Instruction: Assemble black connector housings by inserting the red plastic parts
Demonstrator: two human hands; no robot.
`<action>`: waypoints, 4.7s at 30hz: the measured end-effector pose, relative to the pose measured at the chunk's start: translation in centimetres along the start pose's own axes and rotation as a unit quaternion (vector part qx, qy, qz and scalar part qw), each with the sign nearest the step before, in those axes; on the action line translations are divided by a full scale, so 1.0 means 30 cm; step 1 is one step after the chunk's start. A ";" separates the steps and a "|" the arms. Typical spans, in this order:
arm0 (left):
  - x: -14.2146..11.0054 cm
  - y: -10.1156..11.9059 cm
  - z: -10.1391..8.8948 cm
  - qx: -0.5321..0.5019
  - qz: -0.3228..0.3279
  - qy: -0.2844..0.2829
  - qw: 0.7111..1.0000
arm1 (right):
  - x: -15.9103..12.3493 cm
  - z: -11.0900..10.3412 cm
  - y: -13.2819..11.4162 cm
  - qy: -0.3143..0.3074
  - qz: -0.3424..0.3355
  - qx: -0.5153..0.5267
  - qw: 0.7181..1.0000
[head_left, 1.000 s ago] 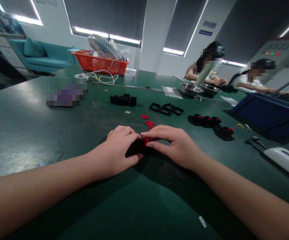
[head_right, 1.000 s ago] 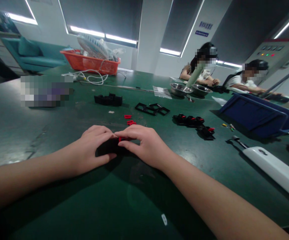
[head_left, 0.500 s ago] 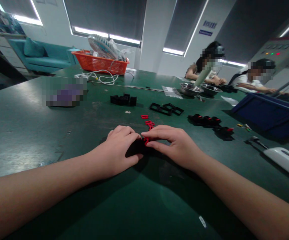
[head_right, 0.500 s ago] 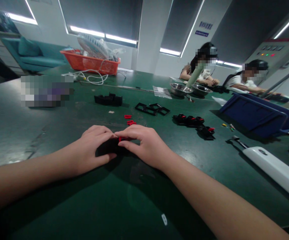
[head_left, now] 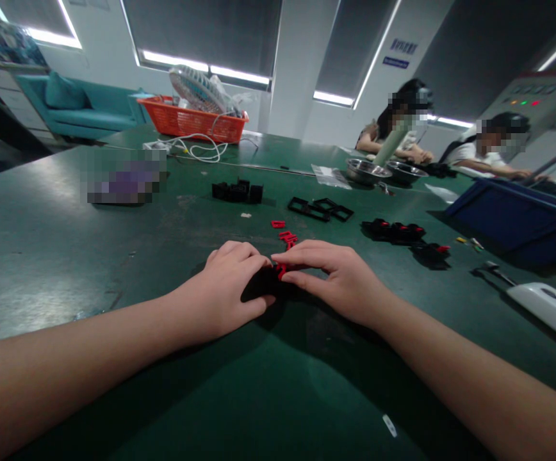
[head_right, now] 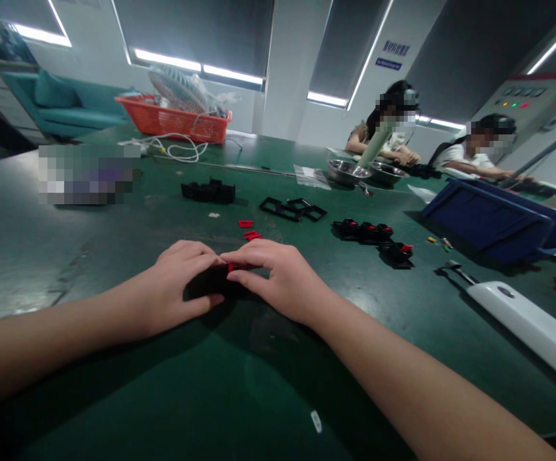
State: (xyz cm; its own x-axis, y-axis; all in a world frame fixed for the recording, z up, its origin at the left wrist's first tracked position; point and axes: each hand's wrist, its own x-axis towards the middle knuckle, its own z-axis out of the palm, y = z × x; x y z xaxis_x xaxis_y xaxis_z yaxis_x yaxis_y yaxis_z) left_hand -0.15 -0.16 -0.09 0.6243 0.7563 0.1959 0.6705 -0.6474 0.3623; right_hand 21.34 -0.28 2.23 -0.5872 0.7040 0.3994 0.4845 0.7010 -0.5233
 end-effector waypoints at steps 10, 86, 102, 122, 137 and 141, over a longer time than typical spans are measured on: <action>-0.004 -0.001 -0.001 -0.008 0.002 0.003 1.000 | 0.000 0.002 0.003 -0.001 0.003 0.003 1.000; -0.002 0.002 0.000 0.004 -0.002 0.006 1.000 | 0.001 0.001 -0.004 -0.015 0.025 0.009 1.000; -0.001 0.002 -0.002 0.000 0.000 0.002 1.000 | 0.002 0.000 -0.004 -0.019 0.019 0.008 1.000; -0.001 0.001 -0.001 0.002 0.002 -0.002 1.000 | 0.002 0.001 -0.007 -0.025 0.006 -0.006 1.000; 0.000 0.004 -0.001 0.001 -0.001 -0.003 1.000 | 0.001 0.002 -0.003 -0.029 0.011 -0.006 1.000; 0.000 0.003 -0.001 0.006 0.003 0.000 1.000 | 0.001 0.003 -0.001 -0.029 0.007 -0.010 1.000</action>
State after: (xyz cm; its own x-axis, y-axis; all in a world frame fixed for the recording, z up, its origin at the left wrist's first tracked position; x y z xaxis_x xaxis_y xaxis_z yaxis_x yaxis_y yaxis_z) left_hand -0.11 -0.22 -0.05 0.6284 0.7522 0.1984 0.6714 -0.6533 0.3499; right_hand 21.24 -0.30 2.19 -0.6166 0.7064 0.3475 0.5052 0.6936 -0.5136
